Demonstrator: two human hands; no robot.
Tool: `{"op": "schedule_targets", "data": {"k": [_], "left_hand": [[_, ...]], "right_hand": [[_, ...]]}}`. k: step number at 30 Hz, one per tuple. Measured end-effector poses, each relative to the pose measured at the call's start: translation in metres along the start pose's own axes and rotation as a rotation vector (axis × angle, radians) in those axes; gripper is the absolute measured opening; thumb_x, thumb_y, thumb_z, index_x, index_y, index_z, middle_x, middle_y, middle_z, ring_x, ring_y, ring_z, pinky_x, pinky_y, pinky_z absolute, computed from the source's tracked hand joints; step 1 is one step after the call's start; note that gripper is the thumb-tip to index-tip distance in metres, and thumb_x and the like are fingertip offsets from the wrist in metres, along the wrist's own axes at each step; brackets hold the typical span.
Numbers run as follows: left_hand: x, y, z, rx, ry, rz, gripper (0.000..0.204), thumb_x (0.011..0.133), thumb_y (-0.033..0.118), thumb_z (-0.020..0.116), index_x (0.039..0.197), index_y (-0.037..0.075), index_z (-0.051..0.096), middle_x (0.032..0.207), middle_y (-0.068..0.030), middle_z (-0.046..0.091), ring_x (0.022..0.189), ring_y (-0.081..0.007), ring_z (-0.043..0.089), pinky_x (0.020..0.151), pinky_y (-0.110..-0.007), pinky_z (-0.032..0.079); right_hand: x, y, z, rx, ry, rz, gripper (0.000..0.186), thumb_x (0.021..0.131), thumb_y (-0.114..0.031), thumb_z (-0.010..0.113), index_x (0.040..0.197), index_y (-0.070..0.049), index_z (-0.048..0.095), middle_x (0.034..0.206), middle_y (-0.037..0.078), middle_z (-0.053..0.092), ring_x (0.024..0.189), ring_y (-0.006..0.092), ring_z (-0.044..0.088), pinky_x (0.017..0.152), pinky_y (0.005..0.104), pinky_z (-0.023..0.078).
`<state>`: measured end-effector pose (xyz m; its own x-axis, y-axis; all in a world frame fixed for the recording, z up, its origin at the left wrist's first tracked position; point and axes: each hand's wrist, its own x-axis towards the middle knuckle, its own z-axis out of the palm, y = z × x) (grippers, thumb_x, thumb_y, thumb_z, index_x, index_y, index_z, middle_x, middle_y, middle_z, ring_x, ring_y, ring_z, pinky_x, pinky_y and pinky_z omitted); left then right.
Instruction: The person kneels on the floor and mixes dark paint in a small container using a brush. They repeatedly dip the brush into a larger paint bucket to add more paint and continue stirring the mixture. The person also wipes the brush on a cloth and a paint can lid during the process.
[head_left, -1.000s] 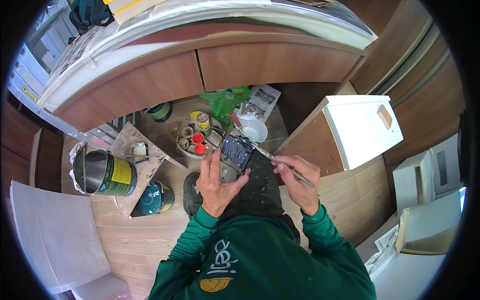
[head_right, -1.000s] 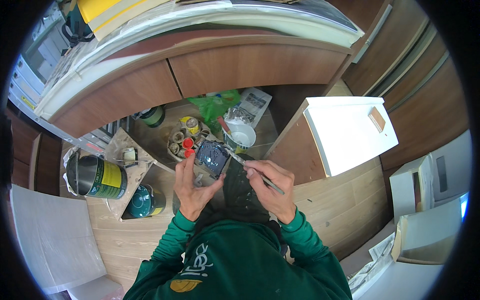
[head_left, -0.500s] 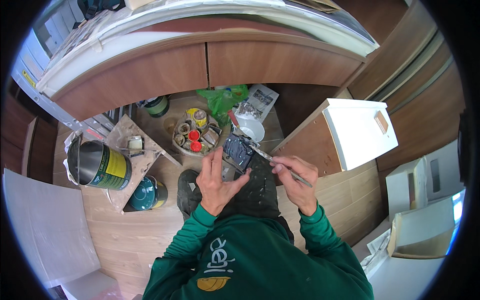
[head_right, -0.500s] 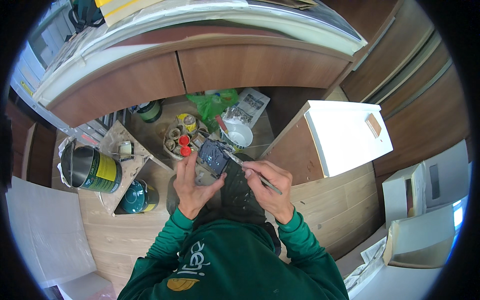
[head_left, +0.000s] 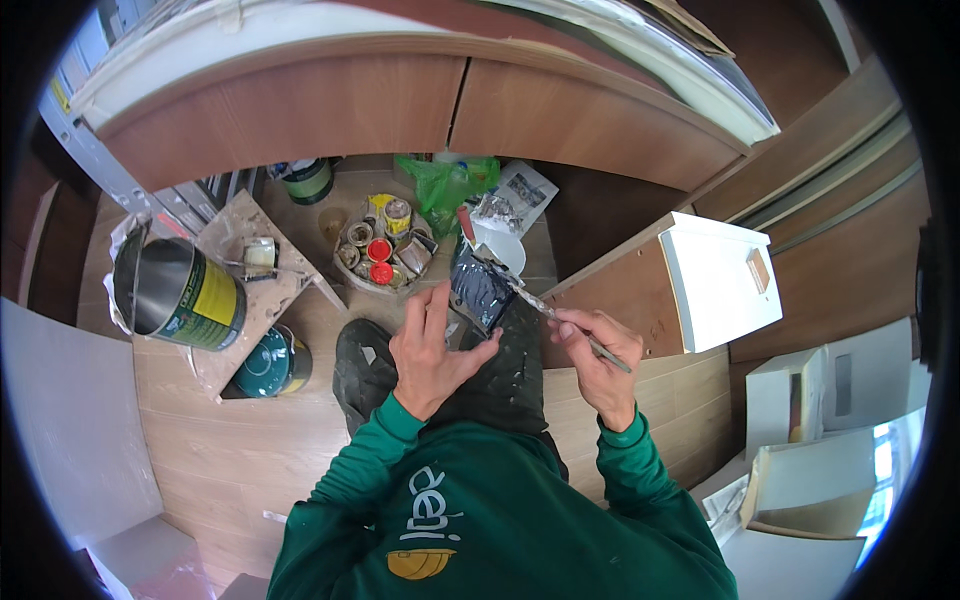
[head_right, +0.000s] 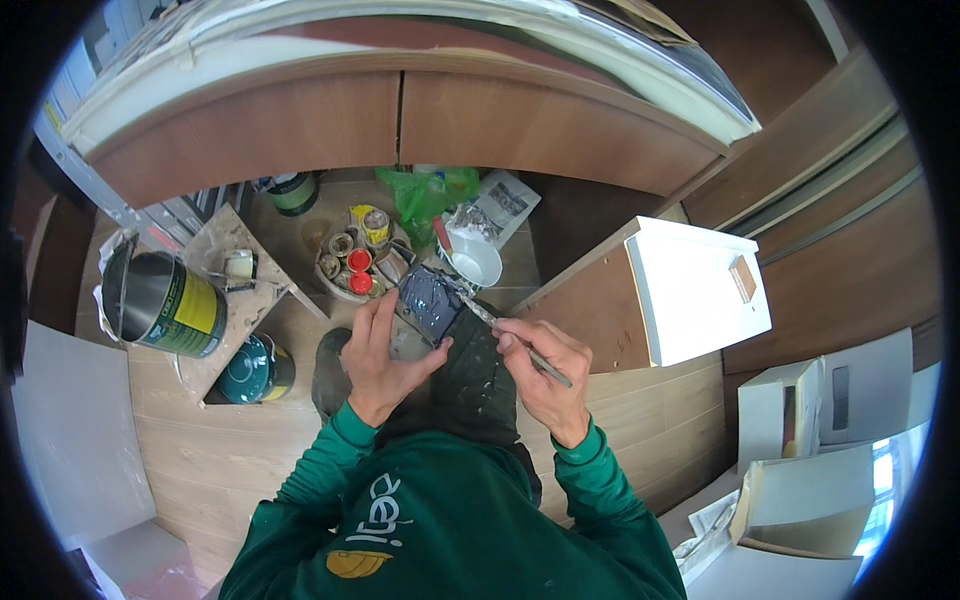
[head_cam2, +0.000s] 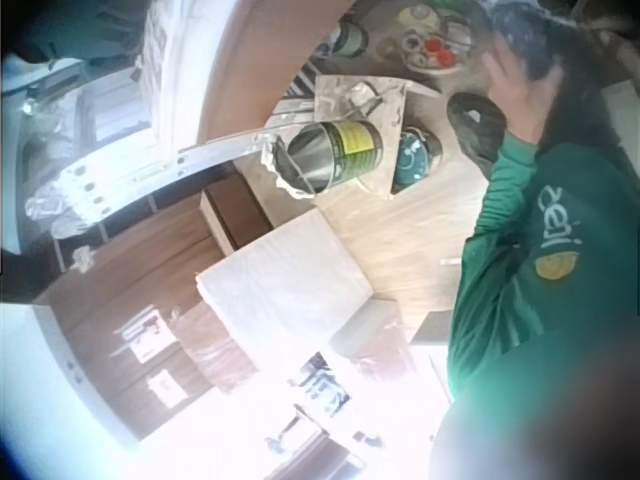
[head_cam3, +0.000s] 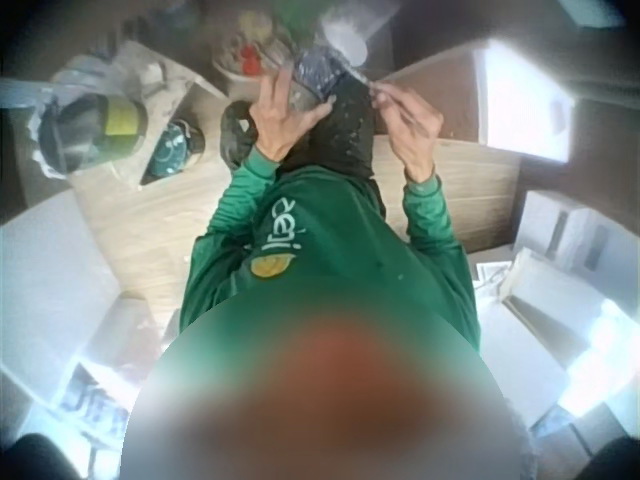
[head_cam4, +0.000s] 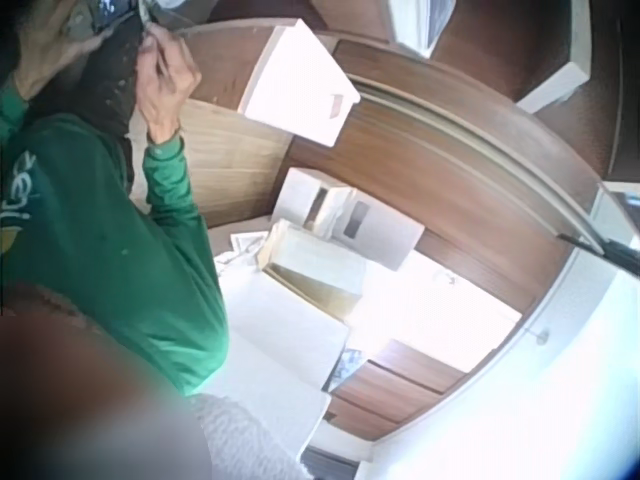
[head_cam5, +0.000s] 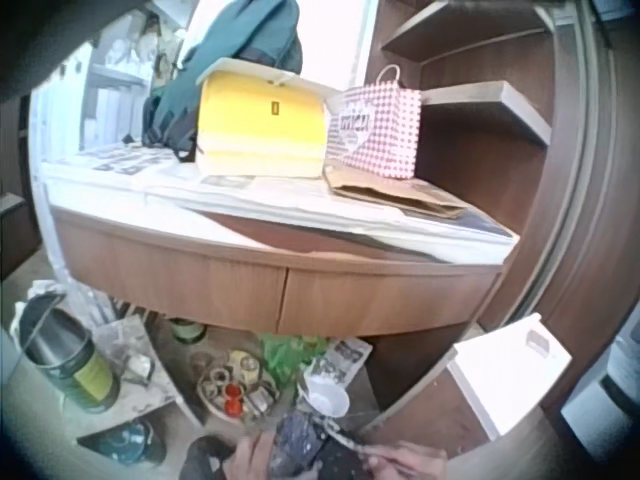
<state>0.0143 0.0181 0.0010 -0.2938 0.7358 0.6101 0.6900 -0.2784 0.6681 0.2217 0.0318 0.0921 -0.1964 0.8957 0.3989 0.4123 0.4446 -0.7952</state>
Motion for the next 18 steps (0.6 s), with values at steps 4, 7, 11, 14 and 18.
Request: {"op": "schedule_targets", "data": {"k": [4,7,11,14,18], "left_hand": [[0.001,-0.006,-0.004,-0.003,-0.037,0.019,0.083,0.060,0.033,0.094,0.132,0.004,0.064,0.115,-0.0122,0.064,0.093,-0.0304,0.071,0.075,-0.040,0.060],[0.003,-0.015,-0.011,-0.024,-0.188,0.039,0.081,0.062,0.030,0.093,0.132,0.003,0.063,0.118,-0.0131,0.063,0.093,-0.0321,0.070,0.075,-0.040,0.059],[0.009,-0.022,-0.017,-0.072,-0.333,0.112,0.084,0.063,0.026,0.091,0.137,0.003,0.058,0.122,-0.0147,0.059,0.095,-0.0362,0.069,0.078,-0.045,0.058],[0.013,-0.022,-0.017,-0.103,-0.391,0.141,0.087,0.063,0.026,0.091,0.139,0.004,0.056,0.123,-0.0146,0.057,0.093,-0.0361,0.068,0.078,-0.045,0.057],[0.014,-0.023,-0.016,-0.114,-0.448,0.156,0.085,0.064,0.027,0.091,0.138,0.003,0.056,0.121,-0.0146,0.056,0.091,-0.0357,0.068,0.078,-0.046,0.056]], "right_hand": [[0.015,-0.012,-0.006,-0.142,-0.056,-0.062,0.014,0.090,0.003,0.071,0.102,0.002,0.078,0.087,0.012,0.076,0.075,0.0168,0.072,0.068,0.0287,0.055],[0.030,-0.029,-0.025,-0.189,-0.145,-0.022,0.013,0.090,0.001,0.071,0.101,0.002,0.078,0.085,0.011,0.075,0.073,0.0158,0.071,0.065,0.0283,0.054],[0.050,-0.049,-0.037,-0.319,-0.358,0.039,0.014,0.088,-0.001,0.068,0.099,0.002,0.078,0.079,0.011,0.074,0.067,0.0168,0.069,0.061,0.0289,0.052],[0.064,-0.056,-0.030,-0.422,-0.502,0.024,0.014,0.086,-0.003,0.069,0.096,0.002,0.077,0.075,0.013,0.072,0.061,0.0191,0.068,0.058,0.0300,0.051],[0.075,-0.058,-0.019,-0.490,-0.645,0.044,0.014,0.085,-0.006,0.069,0.093,0.002,0.077,0.071,0.016,0.069,0.058,0.0244,0.068,0.057,0.0329,0.052]]}}
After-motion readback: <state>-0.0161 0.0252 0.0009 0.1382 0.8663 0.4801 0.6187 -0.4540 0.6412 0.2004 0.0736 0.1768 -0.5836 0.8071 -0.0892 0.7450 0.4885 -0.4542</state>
